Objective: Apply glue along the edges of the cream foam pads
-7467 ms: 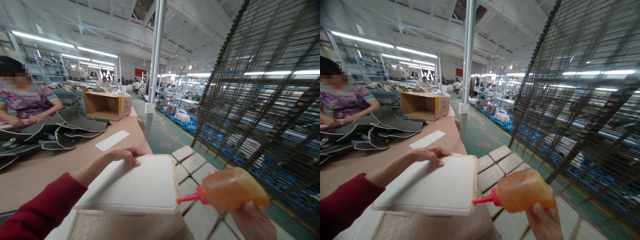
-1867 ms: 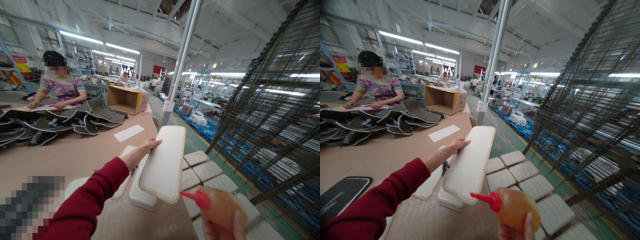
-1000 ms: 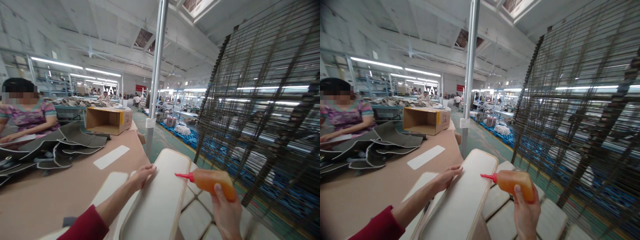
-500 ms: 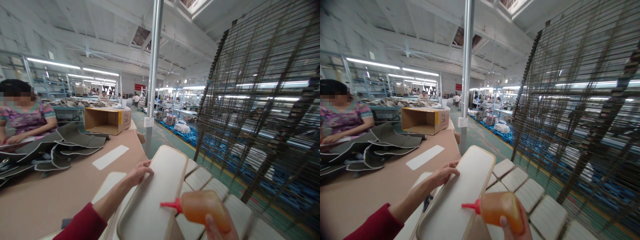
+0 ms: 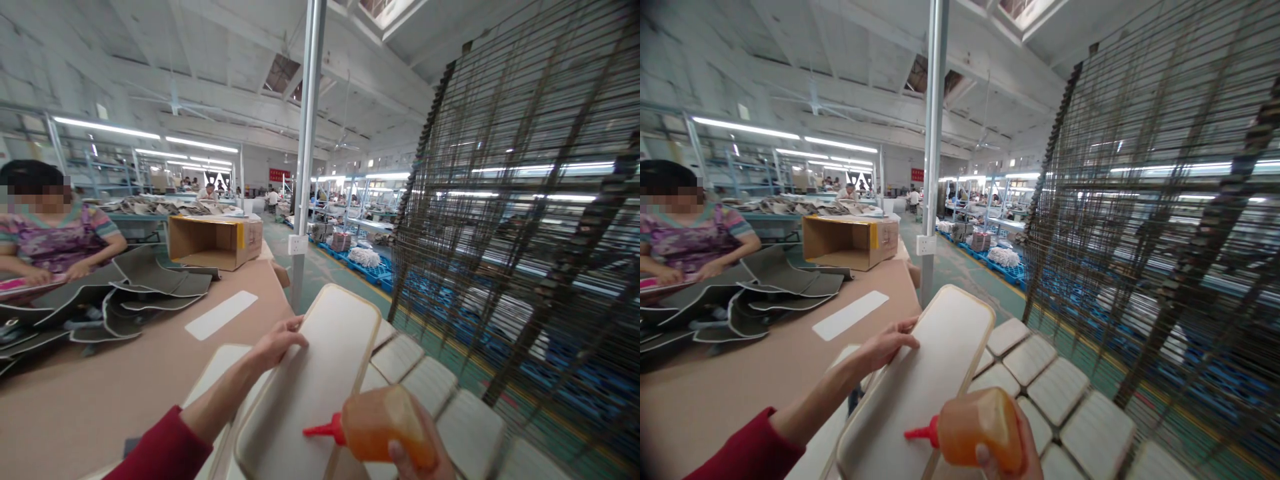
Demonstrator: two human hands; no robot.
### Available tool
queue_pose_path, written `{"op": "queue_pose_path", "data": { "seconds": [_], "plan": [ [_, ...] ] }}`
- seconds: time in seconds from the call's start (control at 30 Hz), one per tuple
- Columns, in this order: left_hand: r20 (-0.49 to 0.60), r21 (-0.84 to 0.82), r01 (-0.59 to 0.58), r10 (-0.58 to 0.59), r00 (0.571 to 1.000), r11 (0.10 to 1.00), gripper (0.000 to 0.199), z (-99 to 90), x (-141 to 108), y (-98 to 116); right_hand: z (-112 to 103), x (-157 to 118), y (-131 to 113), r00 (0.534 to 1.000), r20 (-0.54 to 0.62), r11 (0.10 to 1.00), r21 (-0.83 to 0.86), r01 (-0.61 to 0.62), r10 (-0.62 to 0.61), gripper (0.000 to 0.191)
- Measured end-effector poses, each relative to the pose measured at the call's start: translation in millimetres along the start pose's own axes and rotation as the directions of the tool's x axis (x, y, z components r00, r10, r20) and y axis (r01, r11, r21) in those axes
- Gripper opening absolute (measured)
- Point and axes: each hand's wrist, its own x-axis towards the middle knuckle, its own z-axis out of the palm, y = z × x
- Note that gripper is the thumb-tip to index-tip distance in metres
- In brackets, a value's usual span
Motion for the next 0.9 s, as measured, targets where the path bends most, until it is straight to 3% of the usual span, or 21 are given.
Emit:
{"op": "queue_pose_path", "data": {
  "seconds": [0.13,0.23,0.3,0.47,0.53,0.7,0.77,0.9],
  "plan": [
    [0.033,0.0,0.031,-0.031,0.999,1.0,0.071,0.5,-7,3,11,41,-34,0.982,-0.169,0.982,0.148,0.115,-0.089,0.065],
    [0.037,-0.02,0.057,-0.056,0.998,0.998,0.073,3.4,-9,4,17,68,-46,0.972,-0.188,0.97,0.168,0.175,-0.142,0.059],
    [0.01,-0.045,0.076,-0.076,0.997,0.996,0.074,2.1,-7,2,17,62,-37,0.983,-0.153,0.975,0.179,0.129,-0.102,0.054],
    [-0.065,-0.063,0.081,-0.085,0.994,0.995,0.072,-13.3,-2,-6,7,12,-5,0.991,-0.054,0.98,0.163,-0.112,0.122,0.058],
    [-0.053,-0.062,0.06,-0.064,0.997,0.996,0.07,-17.8,-4,-7,7,15,-8,0.988,-0.092,0.973,0.207,-0.101,0.122,0.058],
    [-0.039,-0.075,0.057,-0.06,0.997,0.996,0.071,-16.3,-8,-5,8,61,-25,0.98,-0.199,0.962,0.27,0.046,0.009,0.039],
    [-0.056,-0.085,0.078,-0.083,0.995,0.993,0.071,-15.3,-7,-5,5,56,-17,0.98,-0.192,0.968,0.253,-0.004,0.054,0.04],
    [-0.088,-0.067,0.085,-0.091,0.992,0.994,0.068,-14.6,-5,-8,0,17,7,0.971,-0.097,0.965,0.174,-0.198,0.217,0.052]
  ]
}}
